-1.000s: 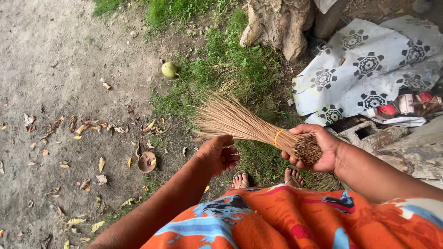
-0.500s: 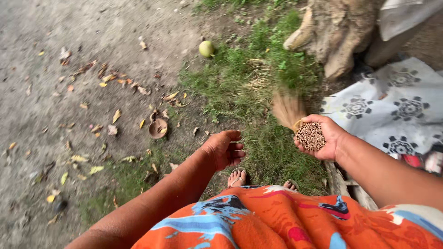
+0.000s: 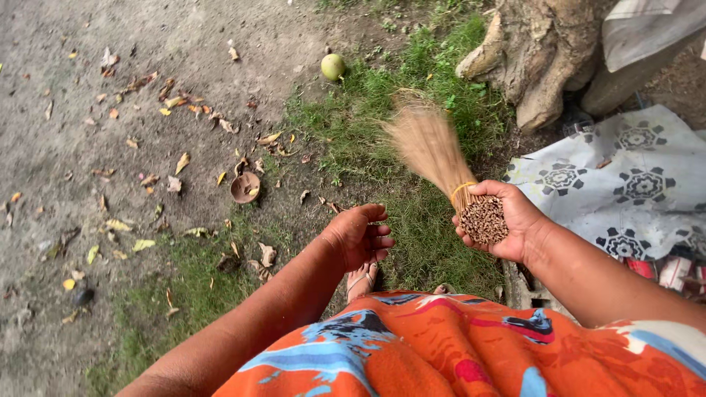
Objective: The person sweeps dry leaves and debris from a dirt and grass outdoor area using a bundle of sticks tied together as a broom.
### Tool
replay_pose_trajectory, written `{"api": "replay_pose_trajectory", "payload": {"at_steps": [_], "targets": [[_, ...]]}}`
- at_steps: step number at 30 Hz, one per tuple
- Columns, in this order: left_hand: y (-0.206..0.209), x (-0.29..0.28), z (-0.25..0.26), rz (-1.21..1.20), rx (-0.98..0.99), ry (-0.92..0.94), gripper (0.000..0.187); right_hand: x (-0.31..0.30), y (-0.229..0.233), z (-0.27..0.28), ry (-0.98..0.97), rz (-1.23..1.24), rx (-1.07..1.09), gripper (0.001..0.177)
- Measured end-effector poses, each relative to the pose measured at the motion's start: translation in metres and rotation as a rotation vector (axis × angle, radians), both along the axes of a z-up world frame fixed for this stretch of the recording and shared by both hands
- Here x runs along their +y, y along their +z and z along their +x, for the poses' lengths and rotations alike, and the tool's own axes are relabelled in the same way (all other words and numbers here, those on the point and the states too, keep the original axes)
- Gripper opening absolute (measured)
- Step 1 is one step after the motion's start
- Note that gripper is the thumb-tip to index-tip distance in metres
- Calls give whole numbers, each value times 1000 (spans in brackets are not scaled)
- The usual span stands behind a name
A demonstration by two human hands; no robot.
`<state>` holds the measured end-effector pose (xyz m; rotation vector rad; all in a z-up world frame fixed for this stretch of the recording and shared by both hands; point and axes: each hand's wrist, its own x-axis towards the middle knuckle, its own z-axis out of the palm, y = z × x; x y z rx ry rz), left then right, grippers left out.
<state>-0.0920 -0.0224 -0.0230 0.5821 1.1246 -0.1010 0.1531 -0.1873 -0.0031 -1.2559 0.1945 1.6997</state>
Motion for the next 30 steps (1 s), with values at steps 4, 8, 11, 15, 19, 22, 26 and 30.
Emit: {"api": "replay_pose_trajectory", "payload": {"at_steps": [4, 8, 11, 15, 19, 22, 26, 30], "targets": [[2, -12, -20, 32, 44, 83, 29, 17, -21, 8, -32, -106, -90, 26], [10, -25, -46, -2, 68, 174, 31, 45, -19, -1, 82, -68, 36, 27], [21, -32, -48, -24, 57, 214, 40, 50, -2, -27, 184, -78, 141, 46], [34, -33, -17, -138, -34, 264, 70, 36, 27, -59, 194, -3, 213, 48], [20, -34, 21, -242, -45, 277, 92, 27, 41, -81, 291, 139, 180, 48], [5, -35, 28, -352, -386, 2, 55, 27, 48, -90, 339, 62, 13, 56], [4, -29, 9, -436, -377, 50, 45, 21, 58, -74, 445, -113, -276, 86], [0, -36, -26, -633, -441, 130, 26, 17, 40, -46, 125, -170, -368, 97]]}}
